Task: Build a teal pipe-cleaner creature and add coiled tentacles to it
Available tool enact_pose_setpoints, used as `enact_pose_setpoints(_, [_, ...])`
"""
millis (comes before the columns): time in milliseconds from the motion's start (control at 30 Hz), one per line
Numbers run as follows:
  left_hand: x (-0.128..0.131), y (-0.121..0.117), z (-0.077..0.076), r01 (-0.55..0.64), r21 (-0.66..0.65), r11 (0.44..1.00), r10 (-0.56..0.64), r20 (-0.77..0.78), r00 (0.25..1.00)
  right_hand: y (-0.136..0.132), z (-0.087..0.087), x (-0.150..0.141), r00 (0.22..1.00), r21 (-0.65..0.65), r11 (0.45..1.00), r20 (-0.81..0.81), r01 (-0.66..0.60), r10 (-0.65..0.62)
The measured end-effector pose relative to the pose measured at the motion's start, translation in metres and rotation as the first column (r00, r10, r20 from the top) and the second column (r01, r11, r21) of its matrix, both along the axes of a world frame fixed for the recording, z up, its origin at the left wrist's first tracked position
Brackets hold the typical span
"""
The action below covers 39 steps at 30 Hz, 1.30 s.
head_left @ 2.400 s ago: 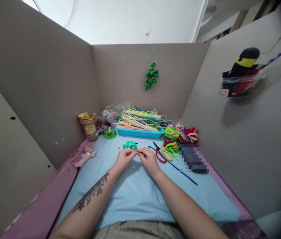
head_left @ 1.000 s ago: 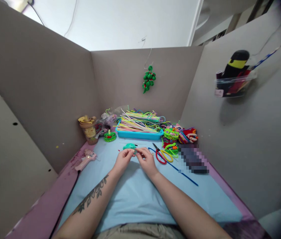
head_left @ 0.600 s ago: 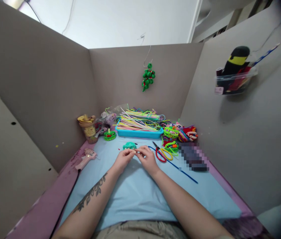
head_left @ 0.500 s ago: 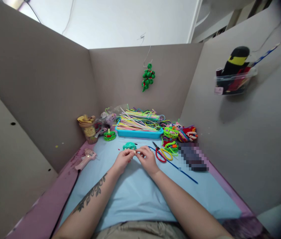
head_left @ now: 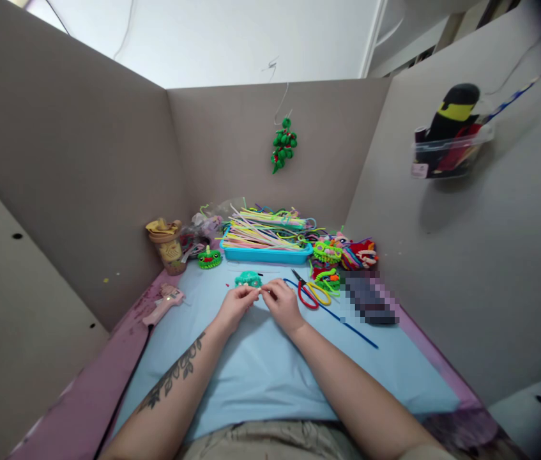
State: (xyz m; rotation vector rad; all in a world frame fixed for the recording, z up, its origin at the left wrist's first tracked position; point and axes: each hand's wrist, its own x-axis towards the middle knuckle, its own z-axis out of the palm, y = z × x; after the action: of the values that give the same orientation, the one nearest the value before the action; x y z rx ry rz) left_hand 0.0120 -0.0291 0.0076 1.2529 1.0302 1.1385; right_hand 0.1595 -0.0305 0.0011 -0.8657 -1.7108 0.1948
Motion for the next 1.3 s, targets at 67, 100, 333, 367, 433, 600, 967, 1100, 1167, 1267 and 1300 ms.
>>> enact_pose_setpoints(67, [0.001, -0.001, 0.002, -0.023, 0.021, 1.000, 0.024, -0.004, 1.000, 0.000, -0.001, 0.000, 0.999, 0.030, 0.999, 0.030, 0.023, -0.024])
enact_pose_setpoints(100, [0.002, -0.001, 0.002, -0.031, 0.030, 0.999, 0.031, -0.007, 0.999, 0.001, -0.002, 0.000, 0.998, 0.047, 0.998, 0.053, 0.032, -0.034])
enact_pose_setpoints(333, [0.002, -0.001, 0.001, -0.077, -0.024, 0.997, 0.077, -0.025, 0.997, 0.003, -0.008, -0.002, 0.953, 0.158, 0.987, 0.292, 0.033, -0.078])
enact_pose_setpoints(367, [0.002, -0.002, 0.000, -0.088, -0.027, 0.996, 0.088, -0.031, 0.996, 0.003, -0.009, -0.003, 0.946, 0.161, 0.986, 0.313, 0.037, -0.086])
enact_pose_setpoints(433, [0.002, -0.002, 0.000, -0.112, -0.022, 0.993, 0.111, -0.043, 0.993, 0.003, -0.010, -0.005, 0.939, 0.159, 0.986, 0.332, 0.042, -0.093])
enact_pose_setpoints(600, [0.001, -0.002, 0.000, -0.142, -0.013, 0.990, 0.141, -0.031, 0.990, 0.003, -0.013, -0.009, 0.944, 0.174, 0.984, 0.319, 0.024, -0.079])
enact_pose_setpoints(967, [0.000, -0.001, 0.002, -0.042, 0.082, 0.996, 0.035, 0.090, 0.995, -0.005, -0.005, -0.007, 0.991, 0.046, 0.990, -0.009, -0.136, 0.136])
enact_pose_setpoints(1100, [0.000, 0.000, 0.002, -0.002, 0.095, 0.995, -0.004, 0.072, 0.997, -0.006, 0.000, -0.006, 0.977, -0.070, 0.982, -0.140, -0.174, 0.163])
enact_pose_setpoints(1167, [0.001, -0.001, 0.003, -0.007, 0.105, 0.994, 0.004, 0.030, 1.000, -0.006, 0.001, -0.006, 0.976, -0.112, 0.983, -0.177, -0.147, 0.126])
enact_pose_setpoints(1267, [0.003, -0.003, 0.005, -0.017, 0.167, 0.986, 0.026, -0.050, 0.998, -0.004, 0.002, -0.005, 0.982, -0.124, 0.986, -0.168, -0.111, 0.090])
enact_pose_setpoints(1300, [0.003, -0.003, 0.006, -0.016, 0.192, 0.981, 0.030, -0.068, 0.997, -0.004, 0.002, -0.005, 0.984, -0.118, 0.987, -0.156, -0.110, 0.091])
